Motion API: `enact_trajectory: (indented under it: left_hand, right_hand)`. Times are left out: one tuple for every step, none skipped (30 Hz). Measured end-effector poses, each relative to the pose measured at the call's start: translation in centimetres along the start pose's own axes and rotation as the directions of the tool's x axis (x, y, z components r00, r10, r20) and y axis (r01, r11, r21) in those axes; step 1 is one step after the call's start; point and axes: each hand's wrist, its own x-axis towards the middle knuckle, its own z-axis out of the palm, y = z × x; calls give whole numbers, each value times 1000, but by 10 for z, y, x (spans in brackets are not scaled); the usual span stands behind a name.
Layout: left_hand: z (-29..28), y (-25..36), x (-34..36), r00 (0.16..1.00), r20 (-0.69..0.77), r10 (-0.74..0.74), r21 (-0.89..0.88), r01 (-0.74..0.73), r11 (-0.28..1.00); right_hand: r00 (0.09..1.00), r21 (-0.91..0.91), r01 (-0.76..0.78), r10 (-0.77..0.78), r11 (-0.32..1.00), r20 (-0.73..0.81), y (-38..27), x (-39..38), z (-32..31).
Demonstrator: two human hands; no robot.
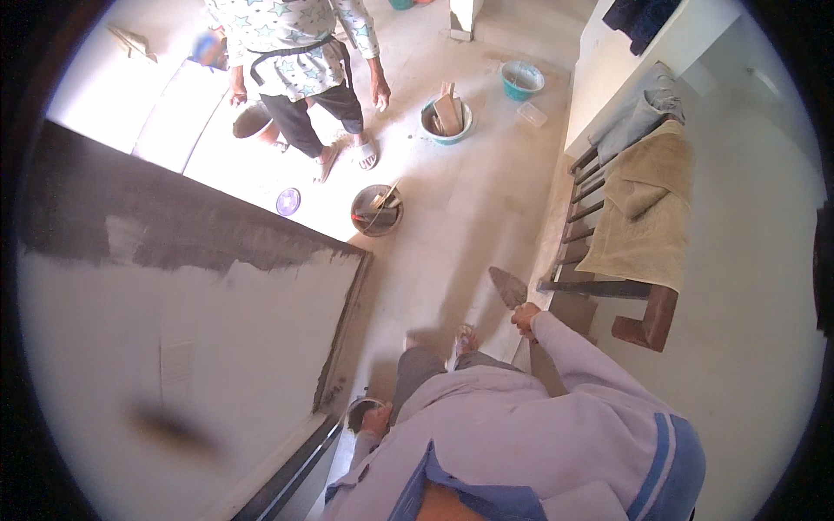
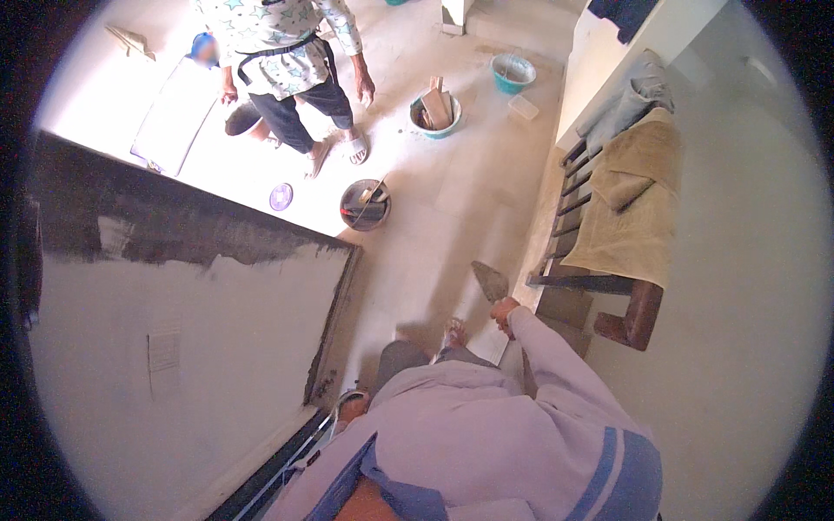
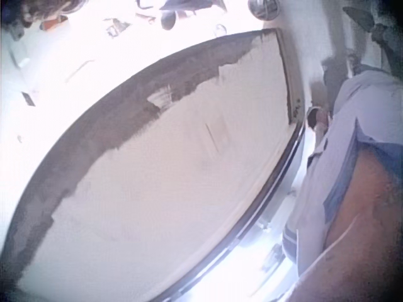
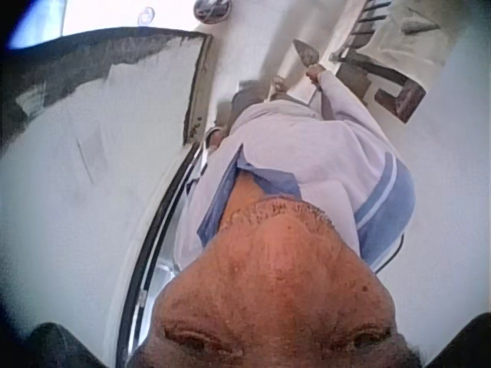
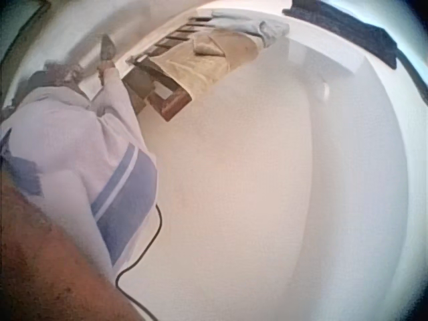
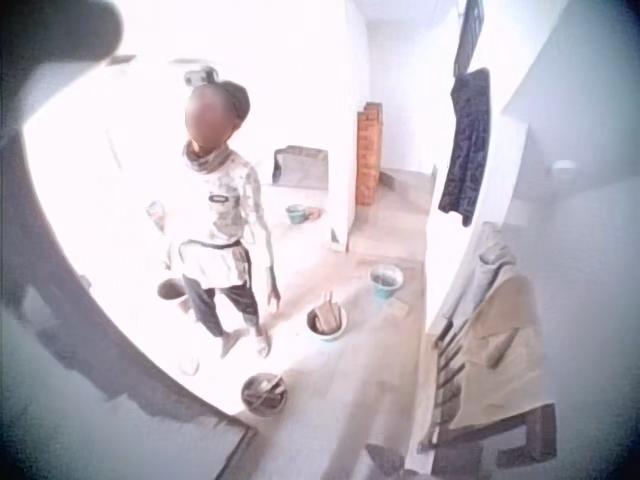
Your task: The person scoops cement from a bucket using a trowel and applies it to the floor near a wall. They then use a wooden block to smooth and level the applied cement along the baseboard.
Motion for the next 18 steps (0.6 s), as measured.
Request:
enact_trajectory:
  left_hand:
    - [-7,11,13,1000,6,3,-3,-3,1000]
    - [-10,15,30,1000,17,-4,-19,5,1000]
    - [-9,0,58,1000,5,-23,-70,23,997]
    - [-6,-9,78,999,11,-41,-117,42,992]
    - [-13,23,85,1000,-7,24,9,-24,1000]
    - [-17,37,101,991,2,132,149,-130,980]
    - [-22,27,126,992,61,107,223,-118,968]
    - [-23,54,136,996,90,10,128,-21,992]
    - [-27,47,157,993,119,22,180,-44,983]
    - [-31,6,192,981,160,108,311,-154,938]
    - [-40,-8,216,962,204,182,414,-253,874]
    - [-55,-21,234,943,236,233,486,-322,812]
    - [-62,20,260,910,353,218,516,-383,766]
    - [-67,106,255,922,378,86,549,-298,781]
    - [-84,144,261,928,367,63,503,-255,826]
    - [-97,173,273,934,353,43,449,-210,869]
    - [-109,197,291,942,336,23,392,-161,906]
    - [-119,216,324,955,293,44,478,-187,858]
  right_hand:
    - [990,121,-130,123,984,63,2,6,-7]
    - [962,227,-265,242,937,126,4,11,-13]
    - [953,479,-297,291,826,90,1,18,-29]
    - [928,699,-314,364,642,83,2,19,-41]
    - [888,862,-308,447,402,109,4,15,-48]
    - [842,956,-263,515,128,163,-2,13,-51]
    - [821,982,-179,543,-51,178,-17,15,-70]
    - [785,971,-75,587,-228,198,-26,14,-84]
    - [784,956,26,599,-291,161,-45,17,-118]
    - [785,928,125,607,-350,123,-64,17,-150]
    - [798,887,198,594,-416,100,-75,21,-179]
    - [812,836,265,579,-480,75,-84,27,-206]
    - [783,755,359,617,-549,77,-77,21,-214]
    - [767,718,382,633,-582,104,-69,21,-220]
    - [788,679,386,606,-624,108,-69,30,-237]
    - [809,645,388,579,-659,105,-68,41,-255]
    - [825,616,393,558,-683,92,-69,53,-270]
    - [840,588,396,536,-706,78,-70,65,-284]
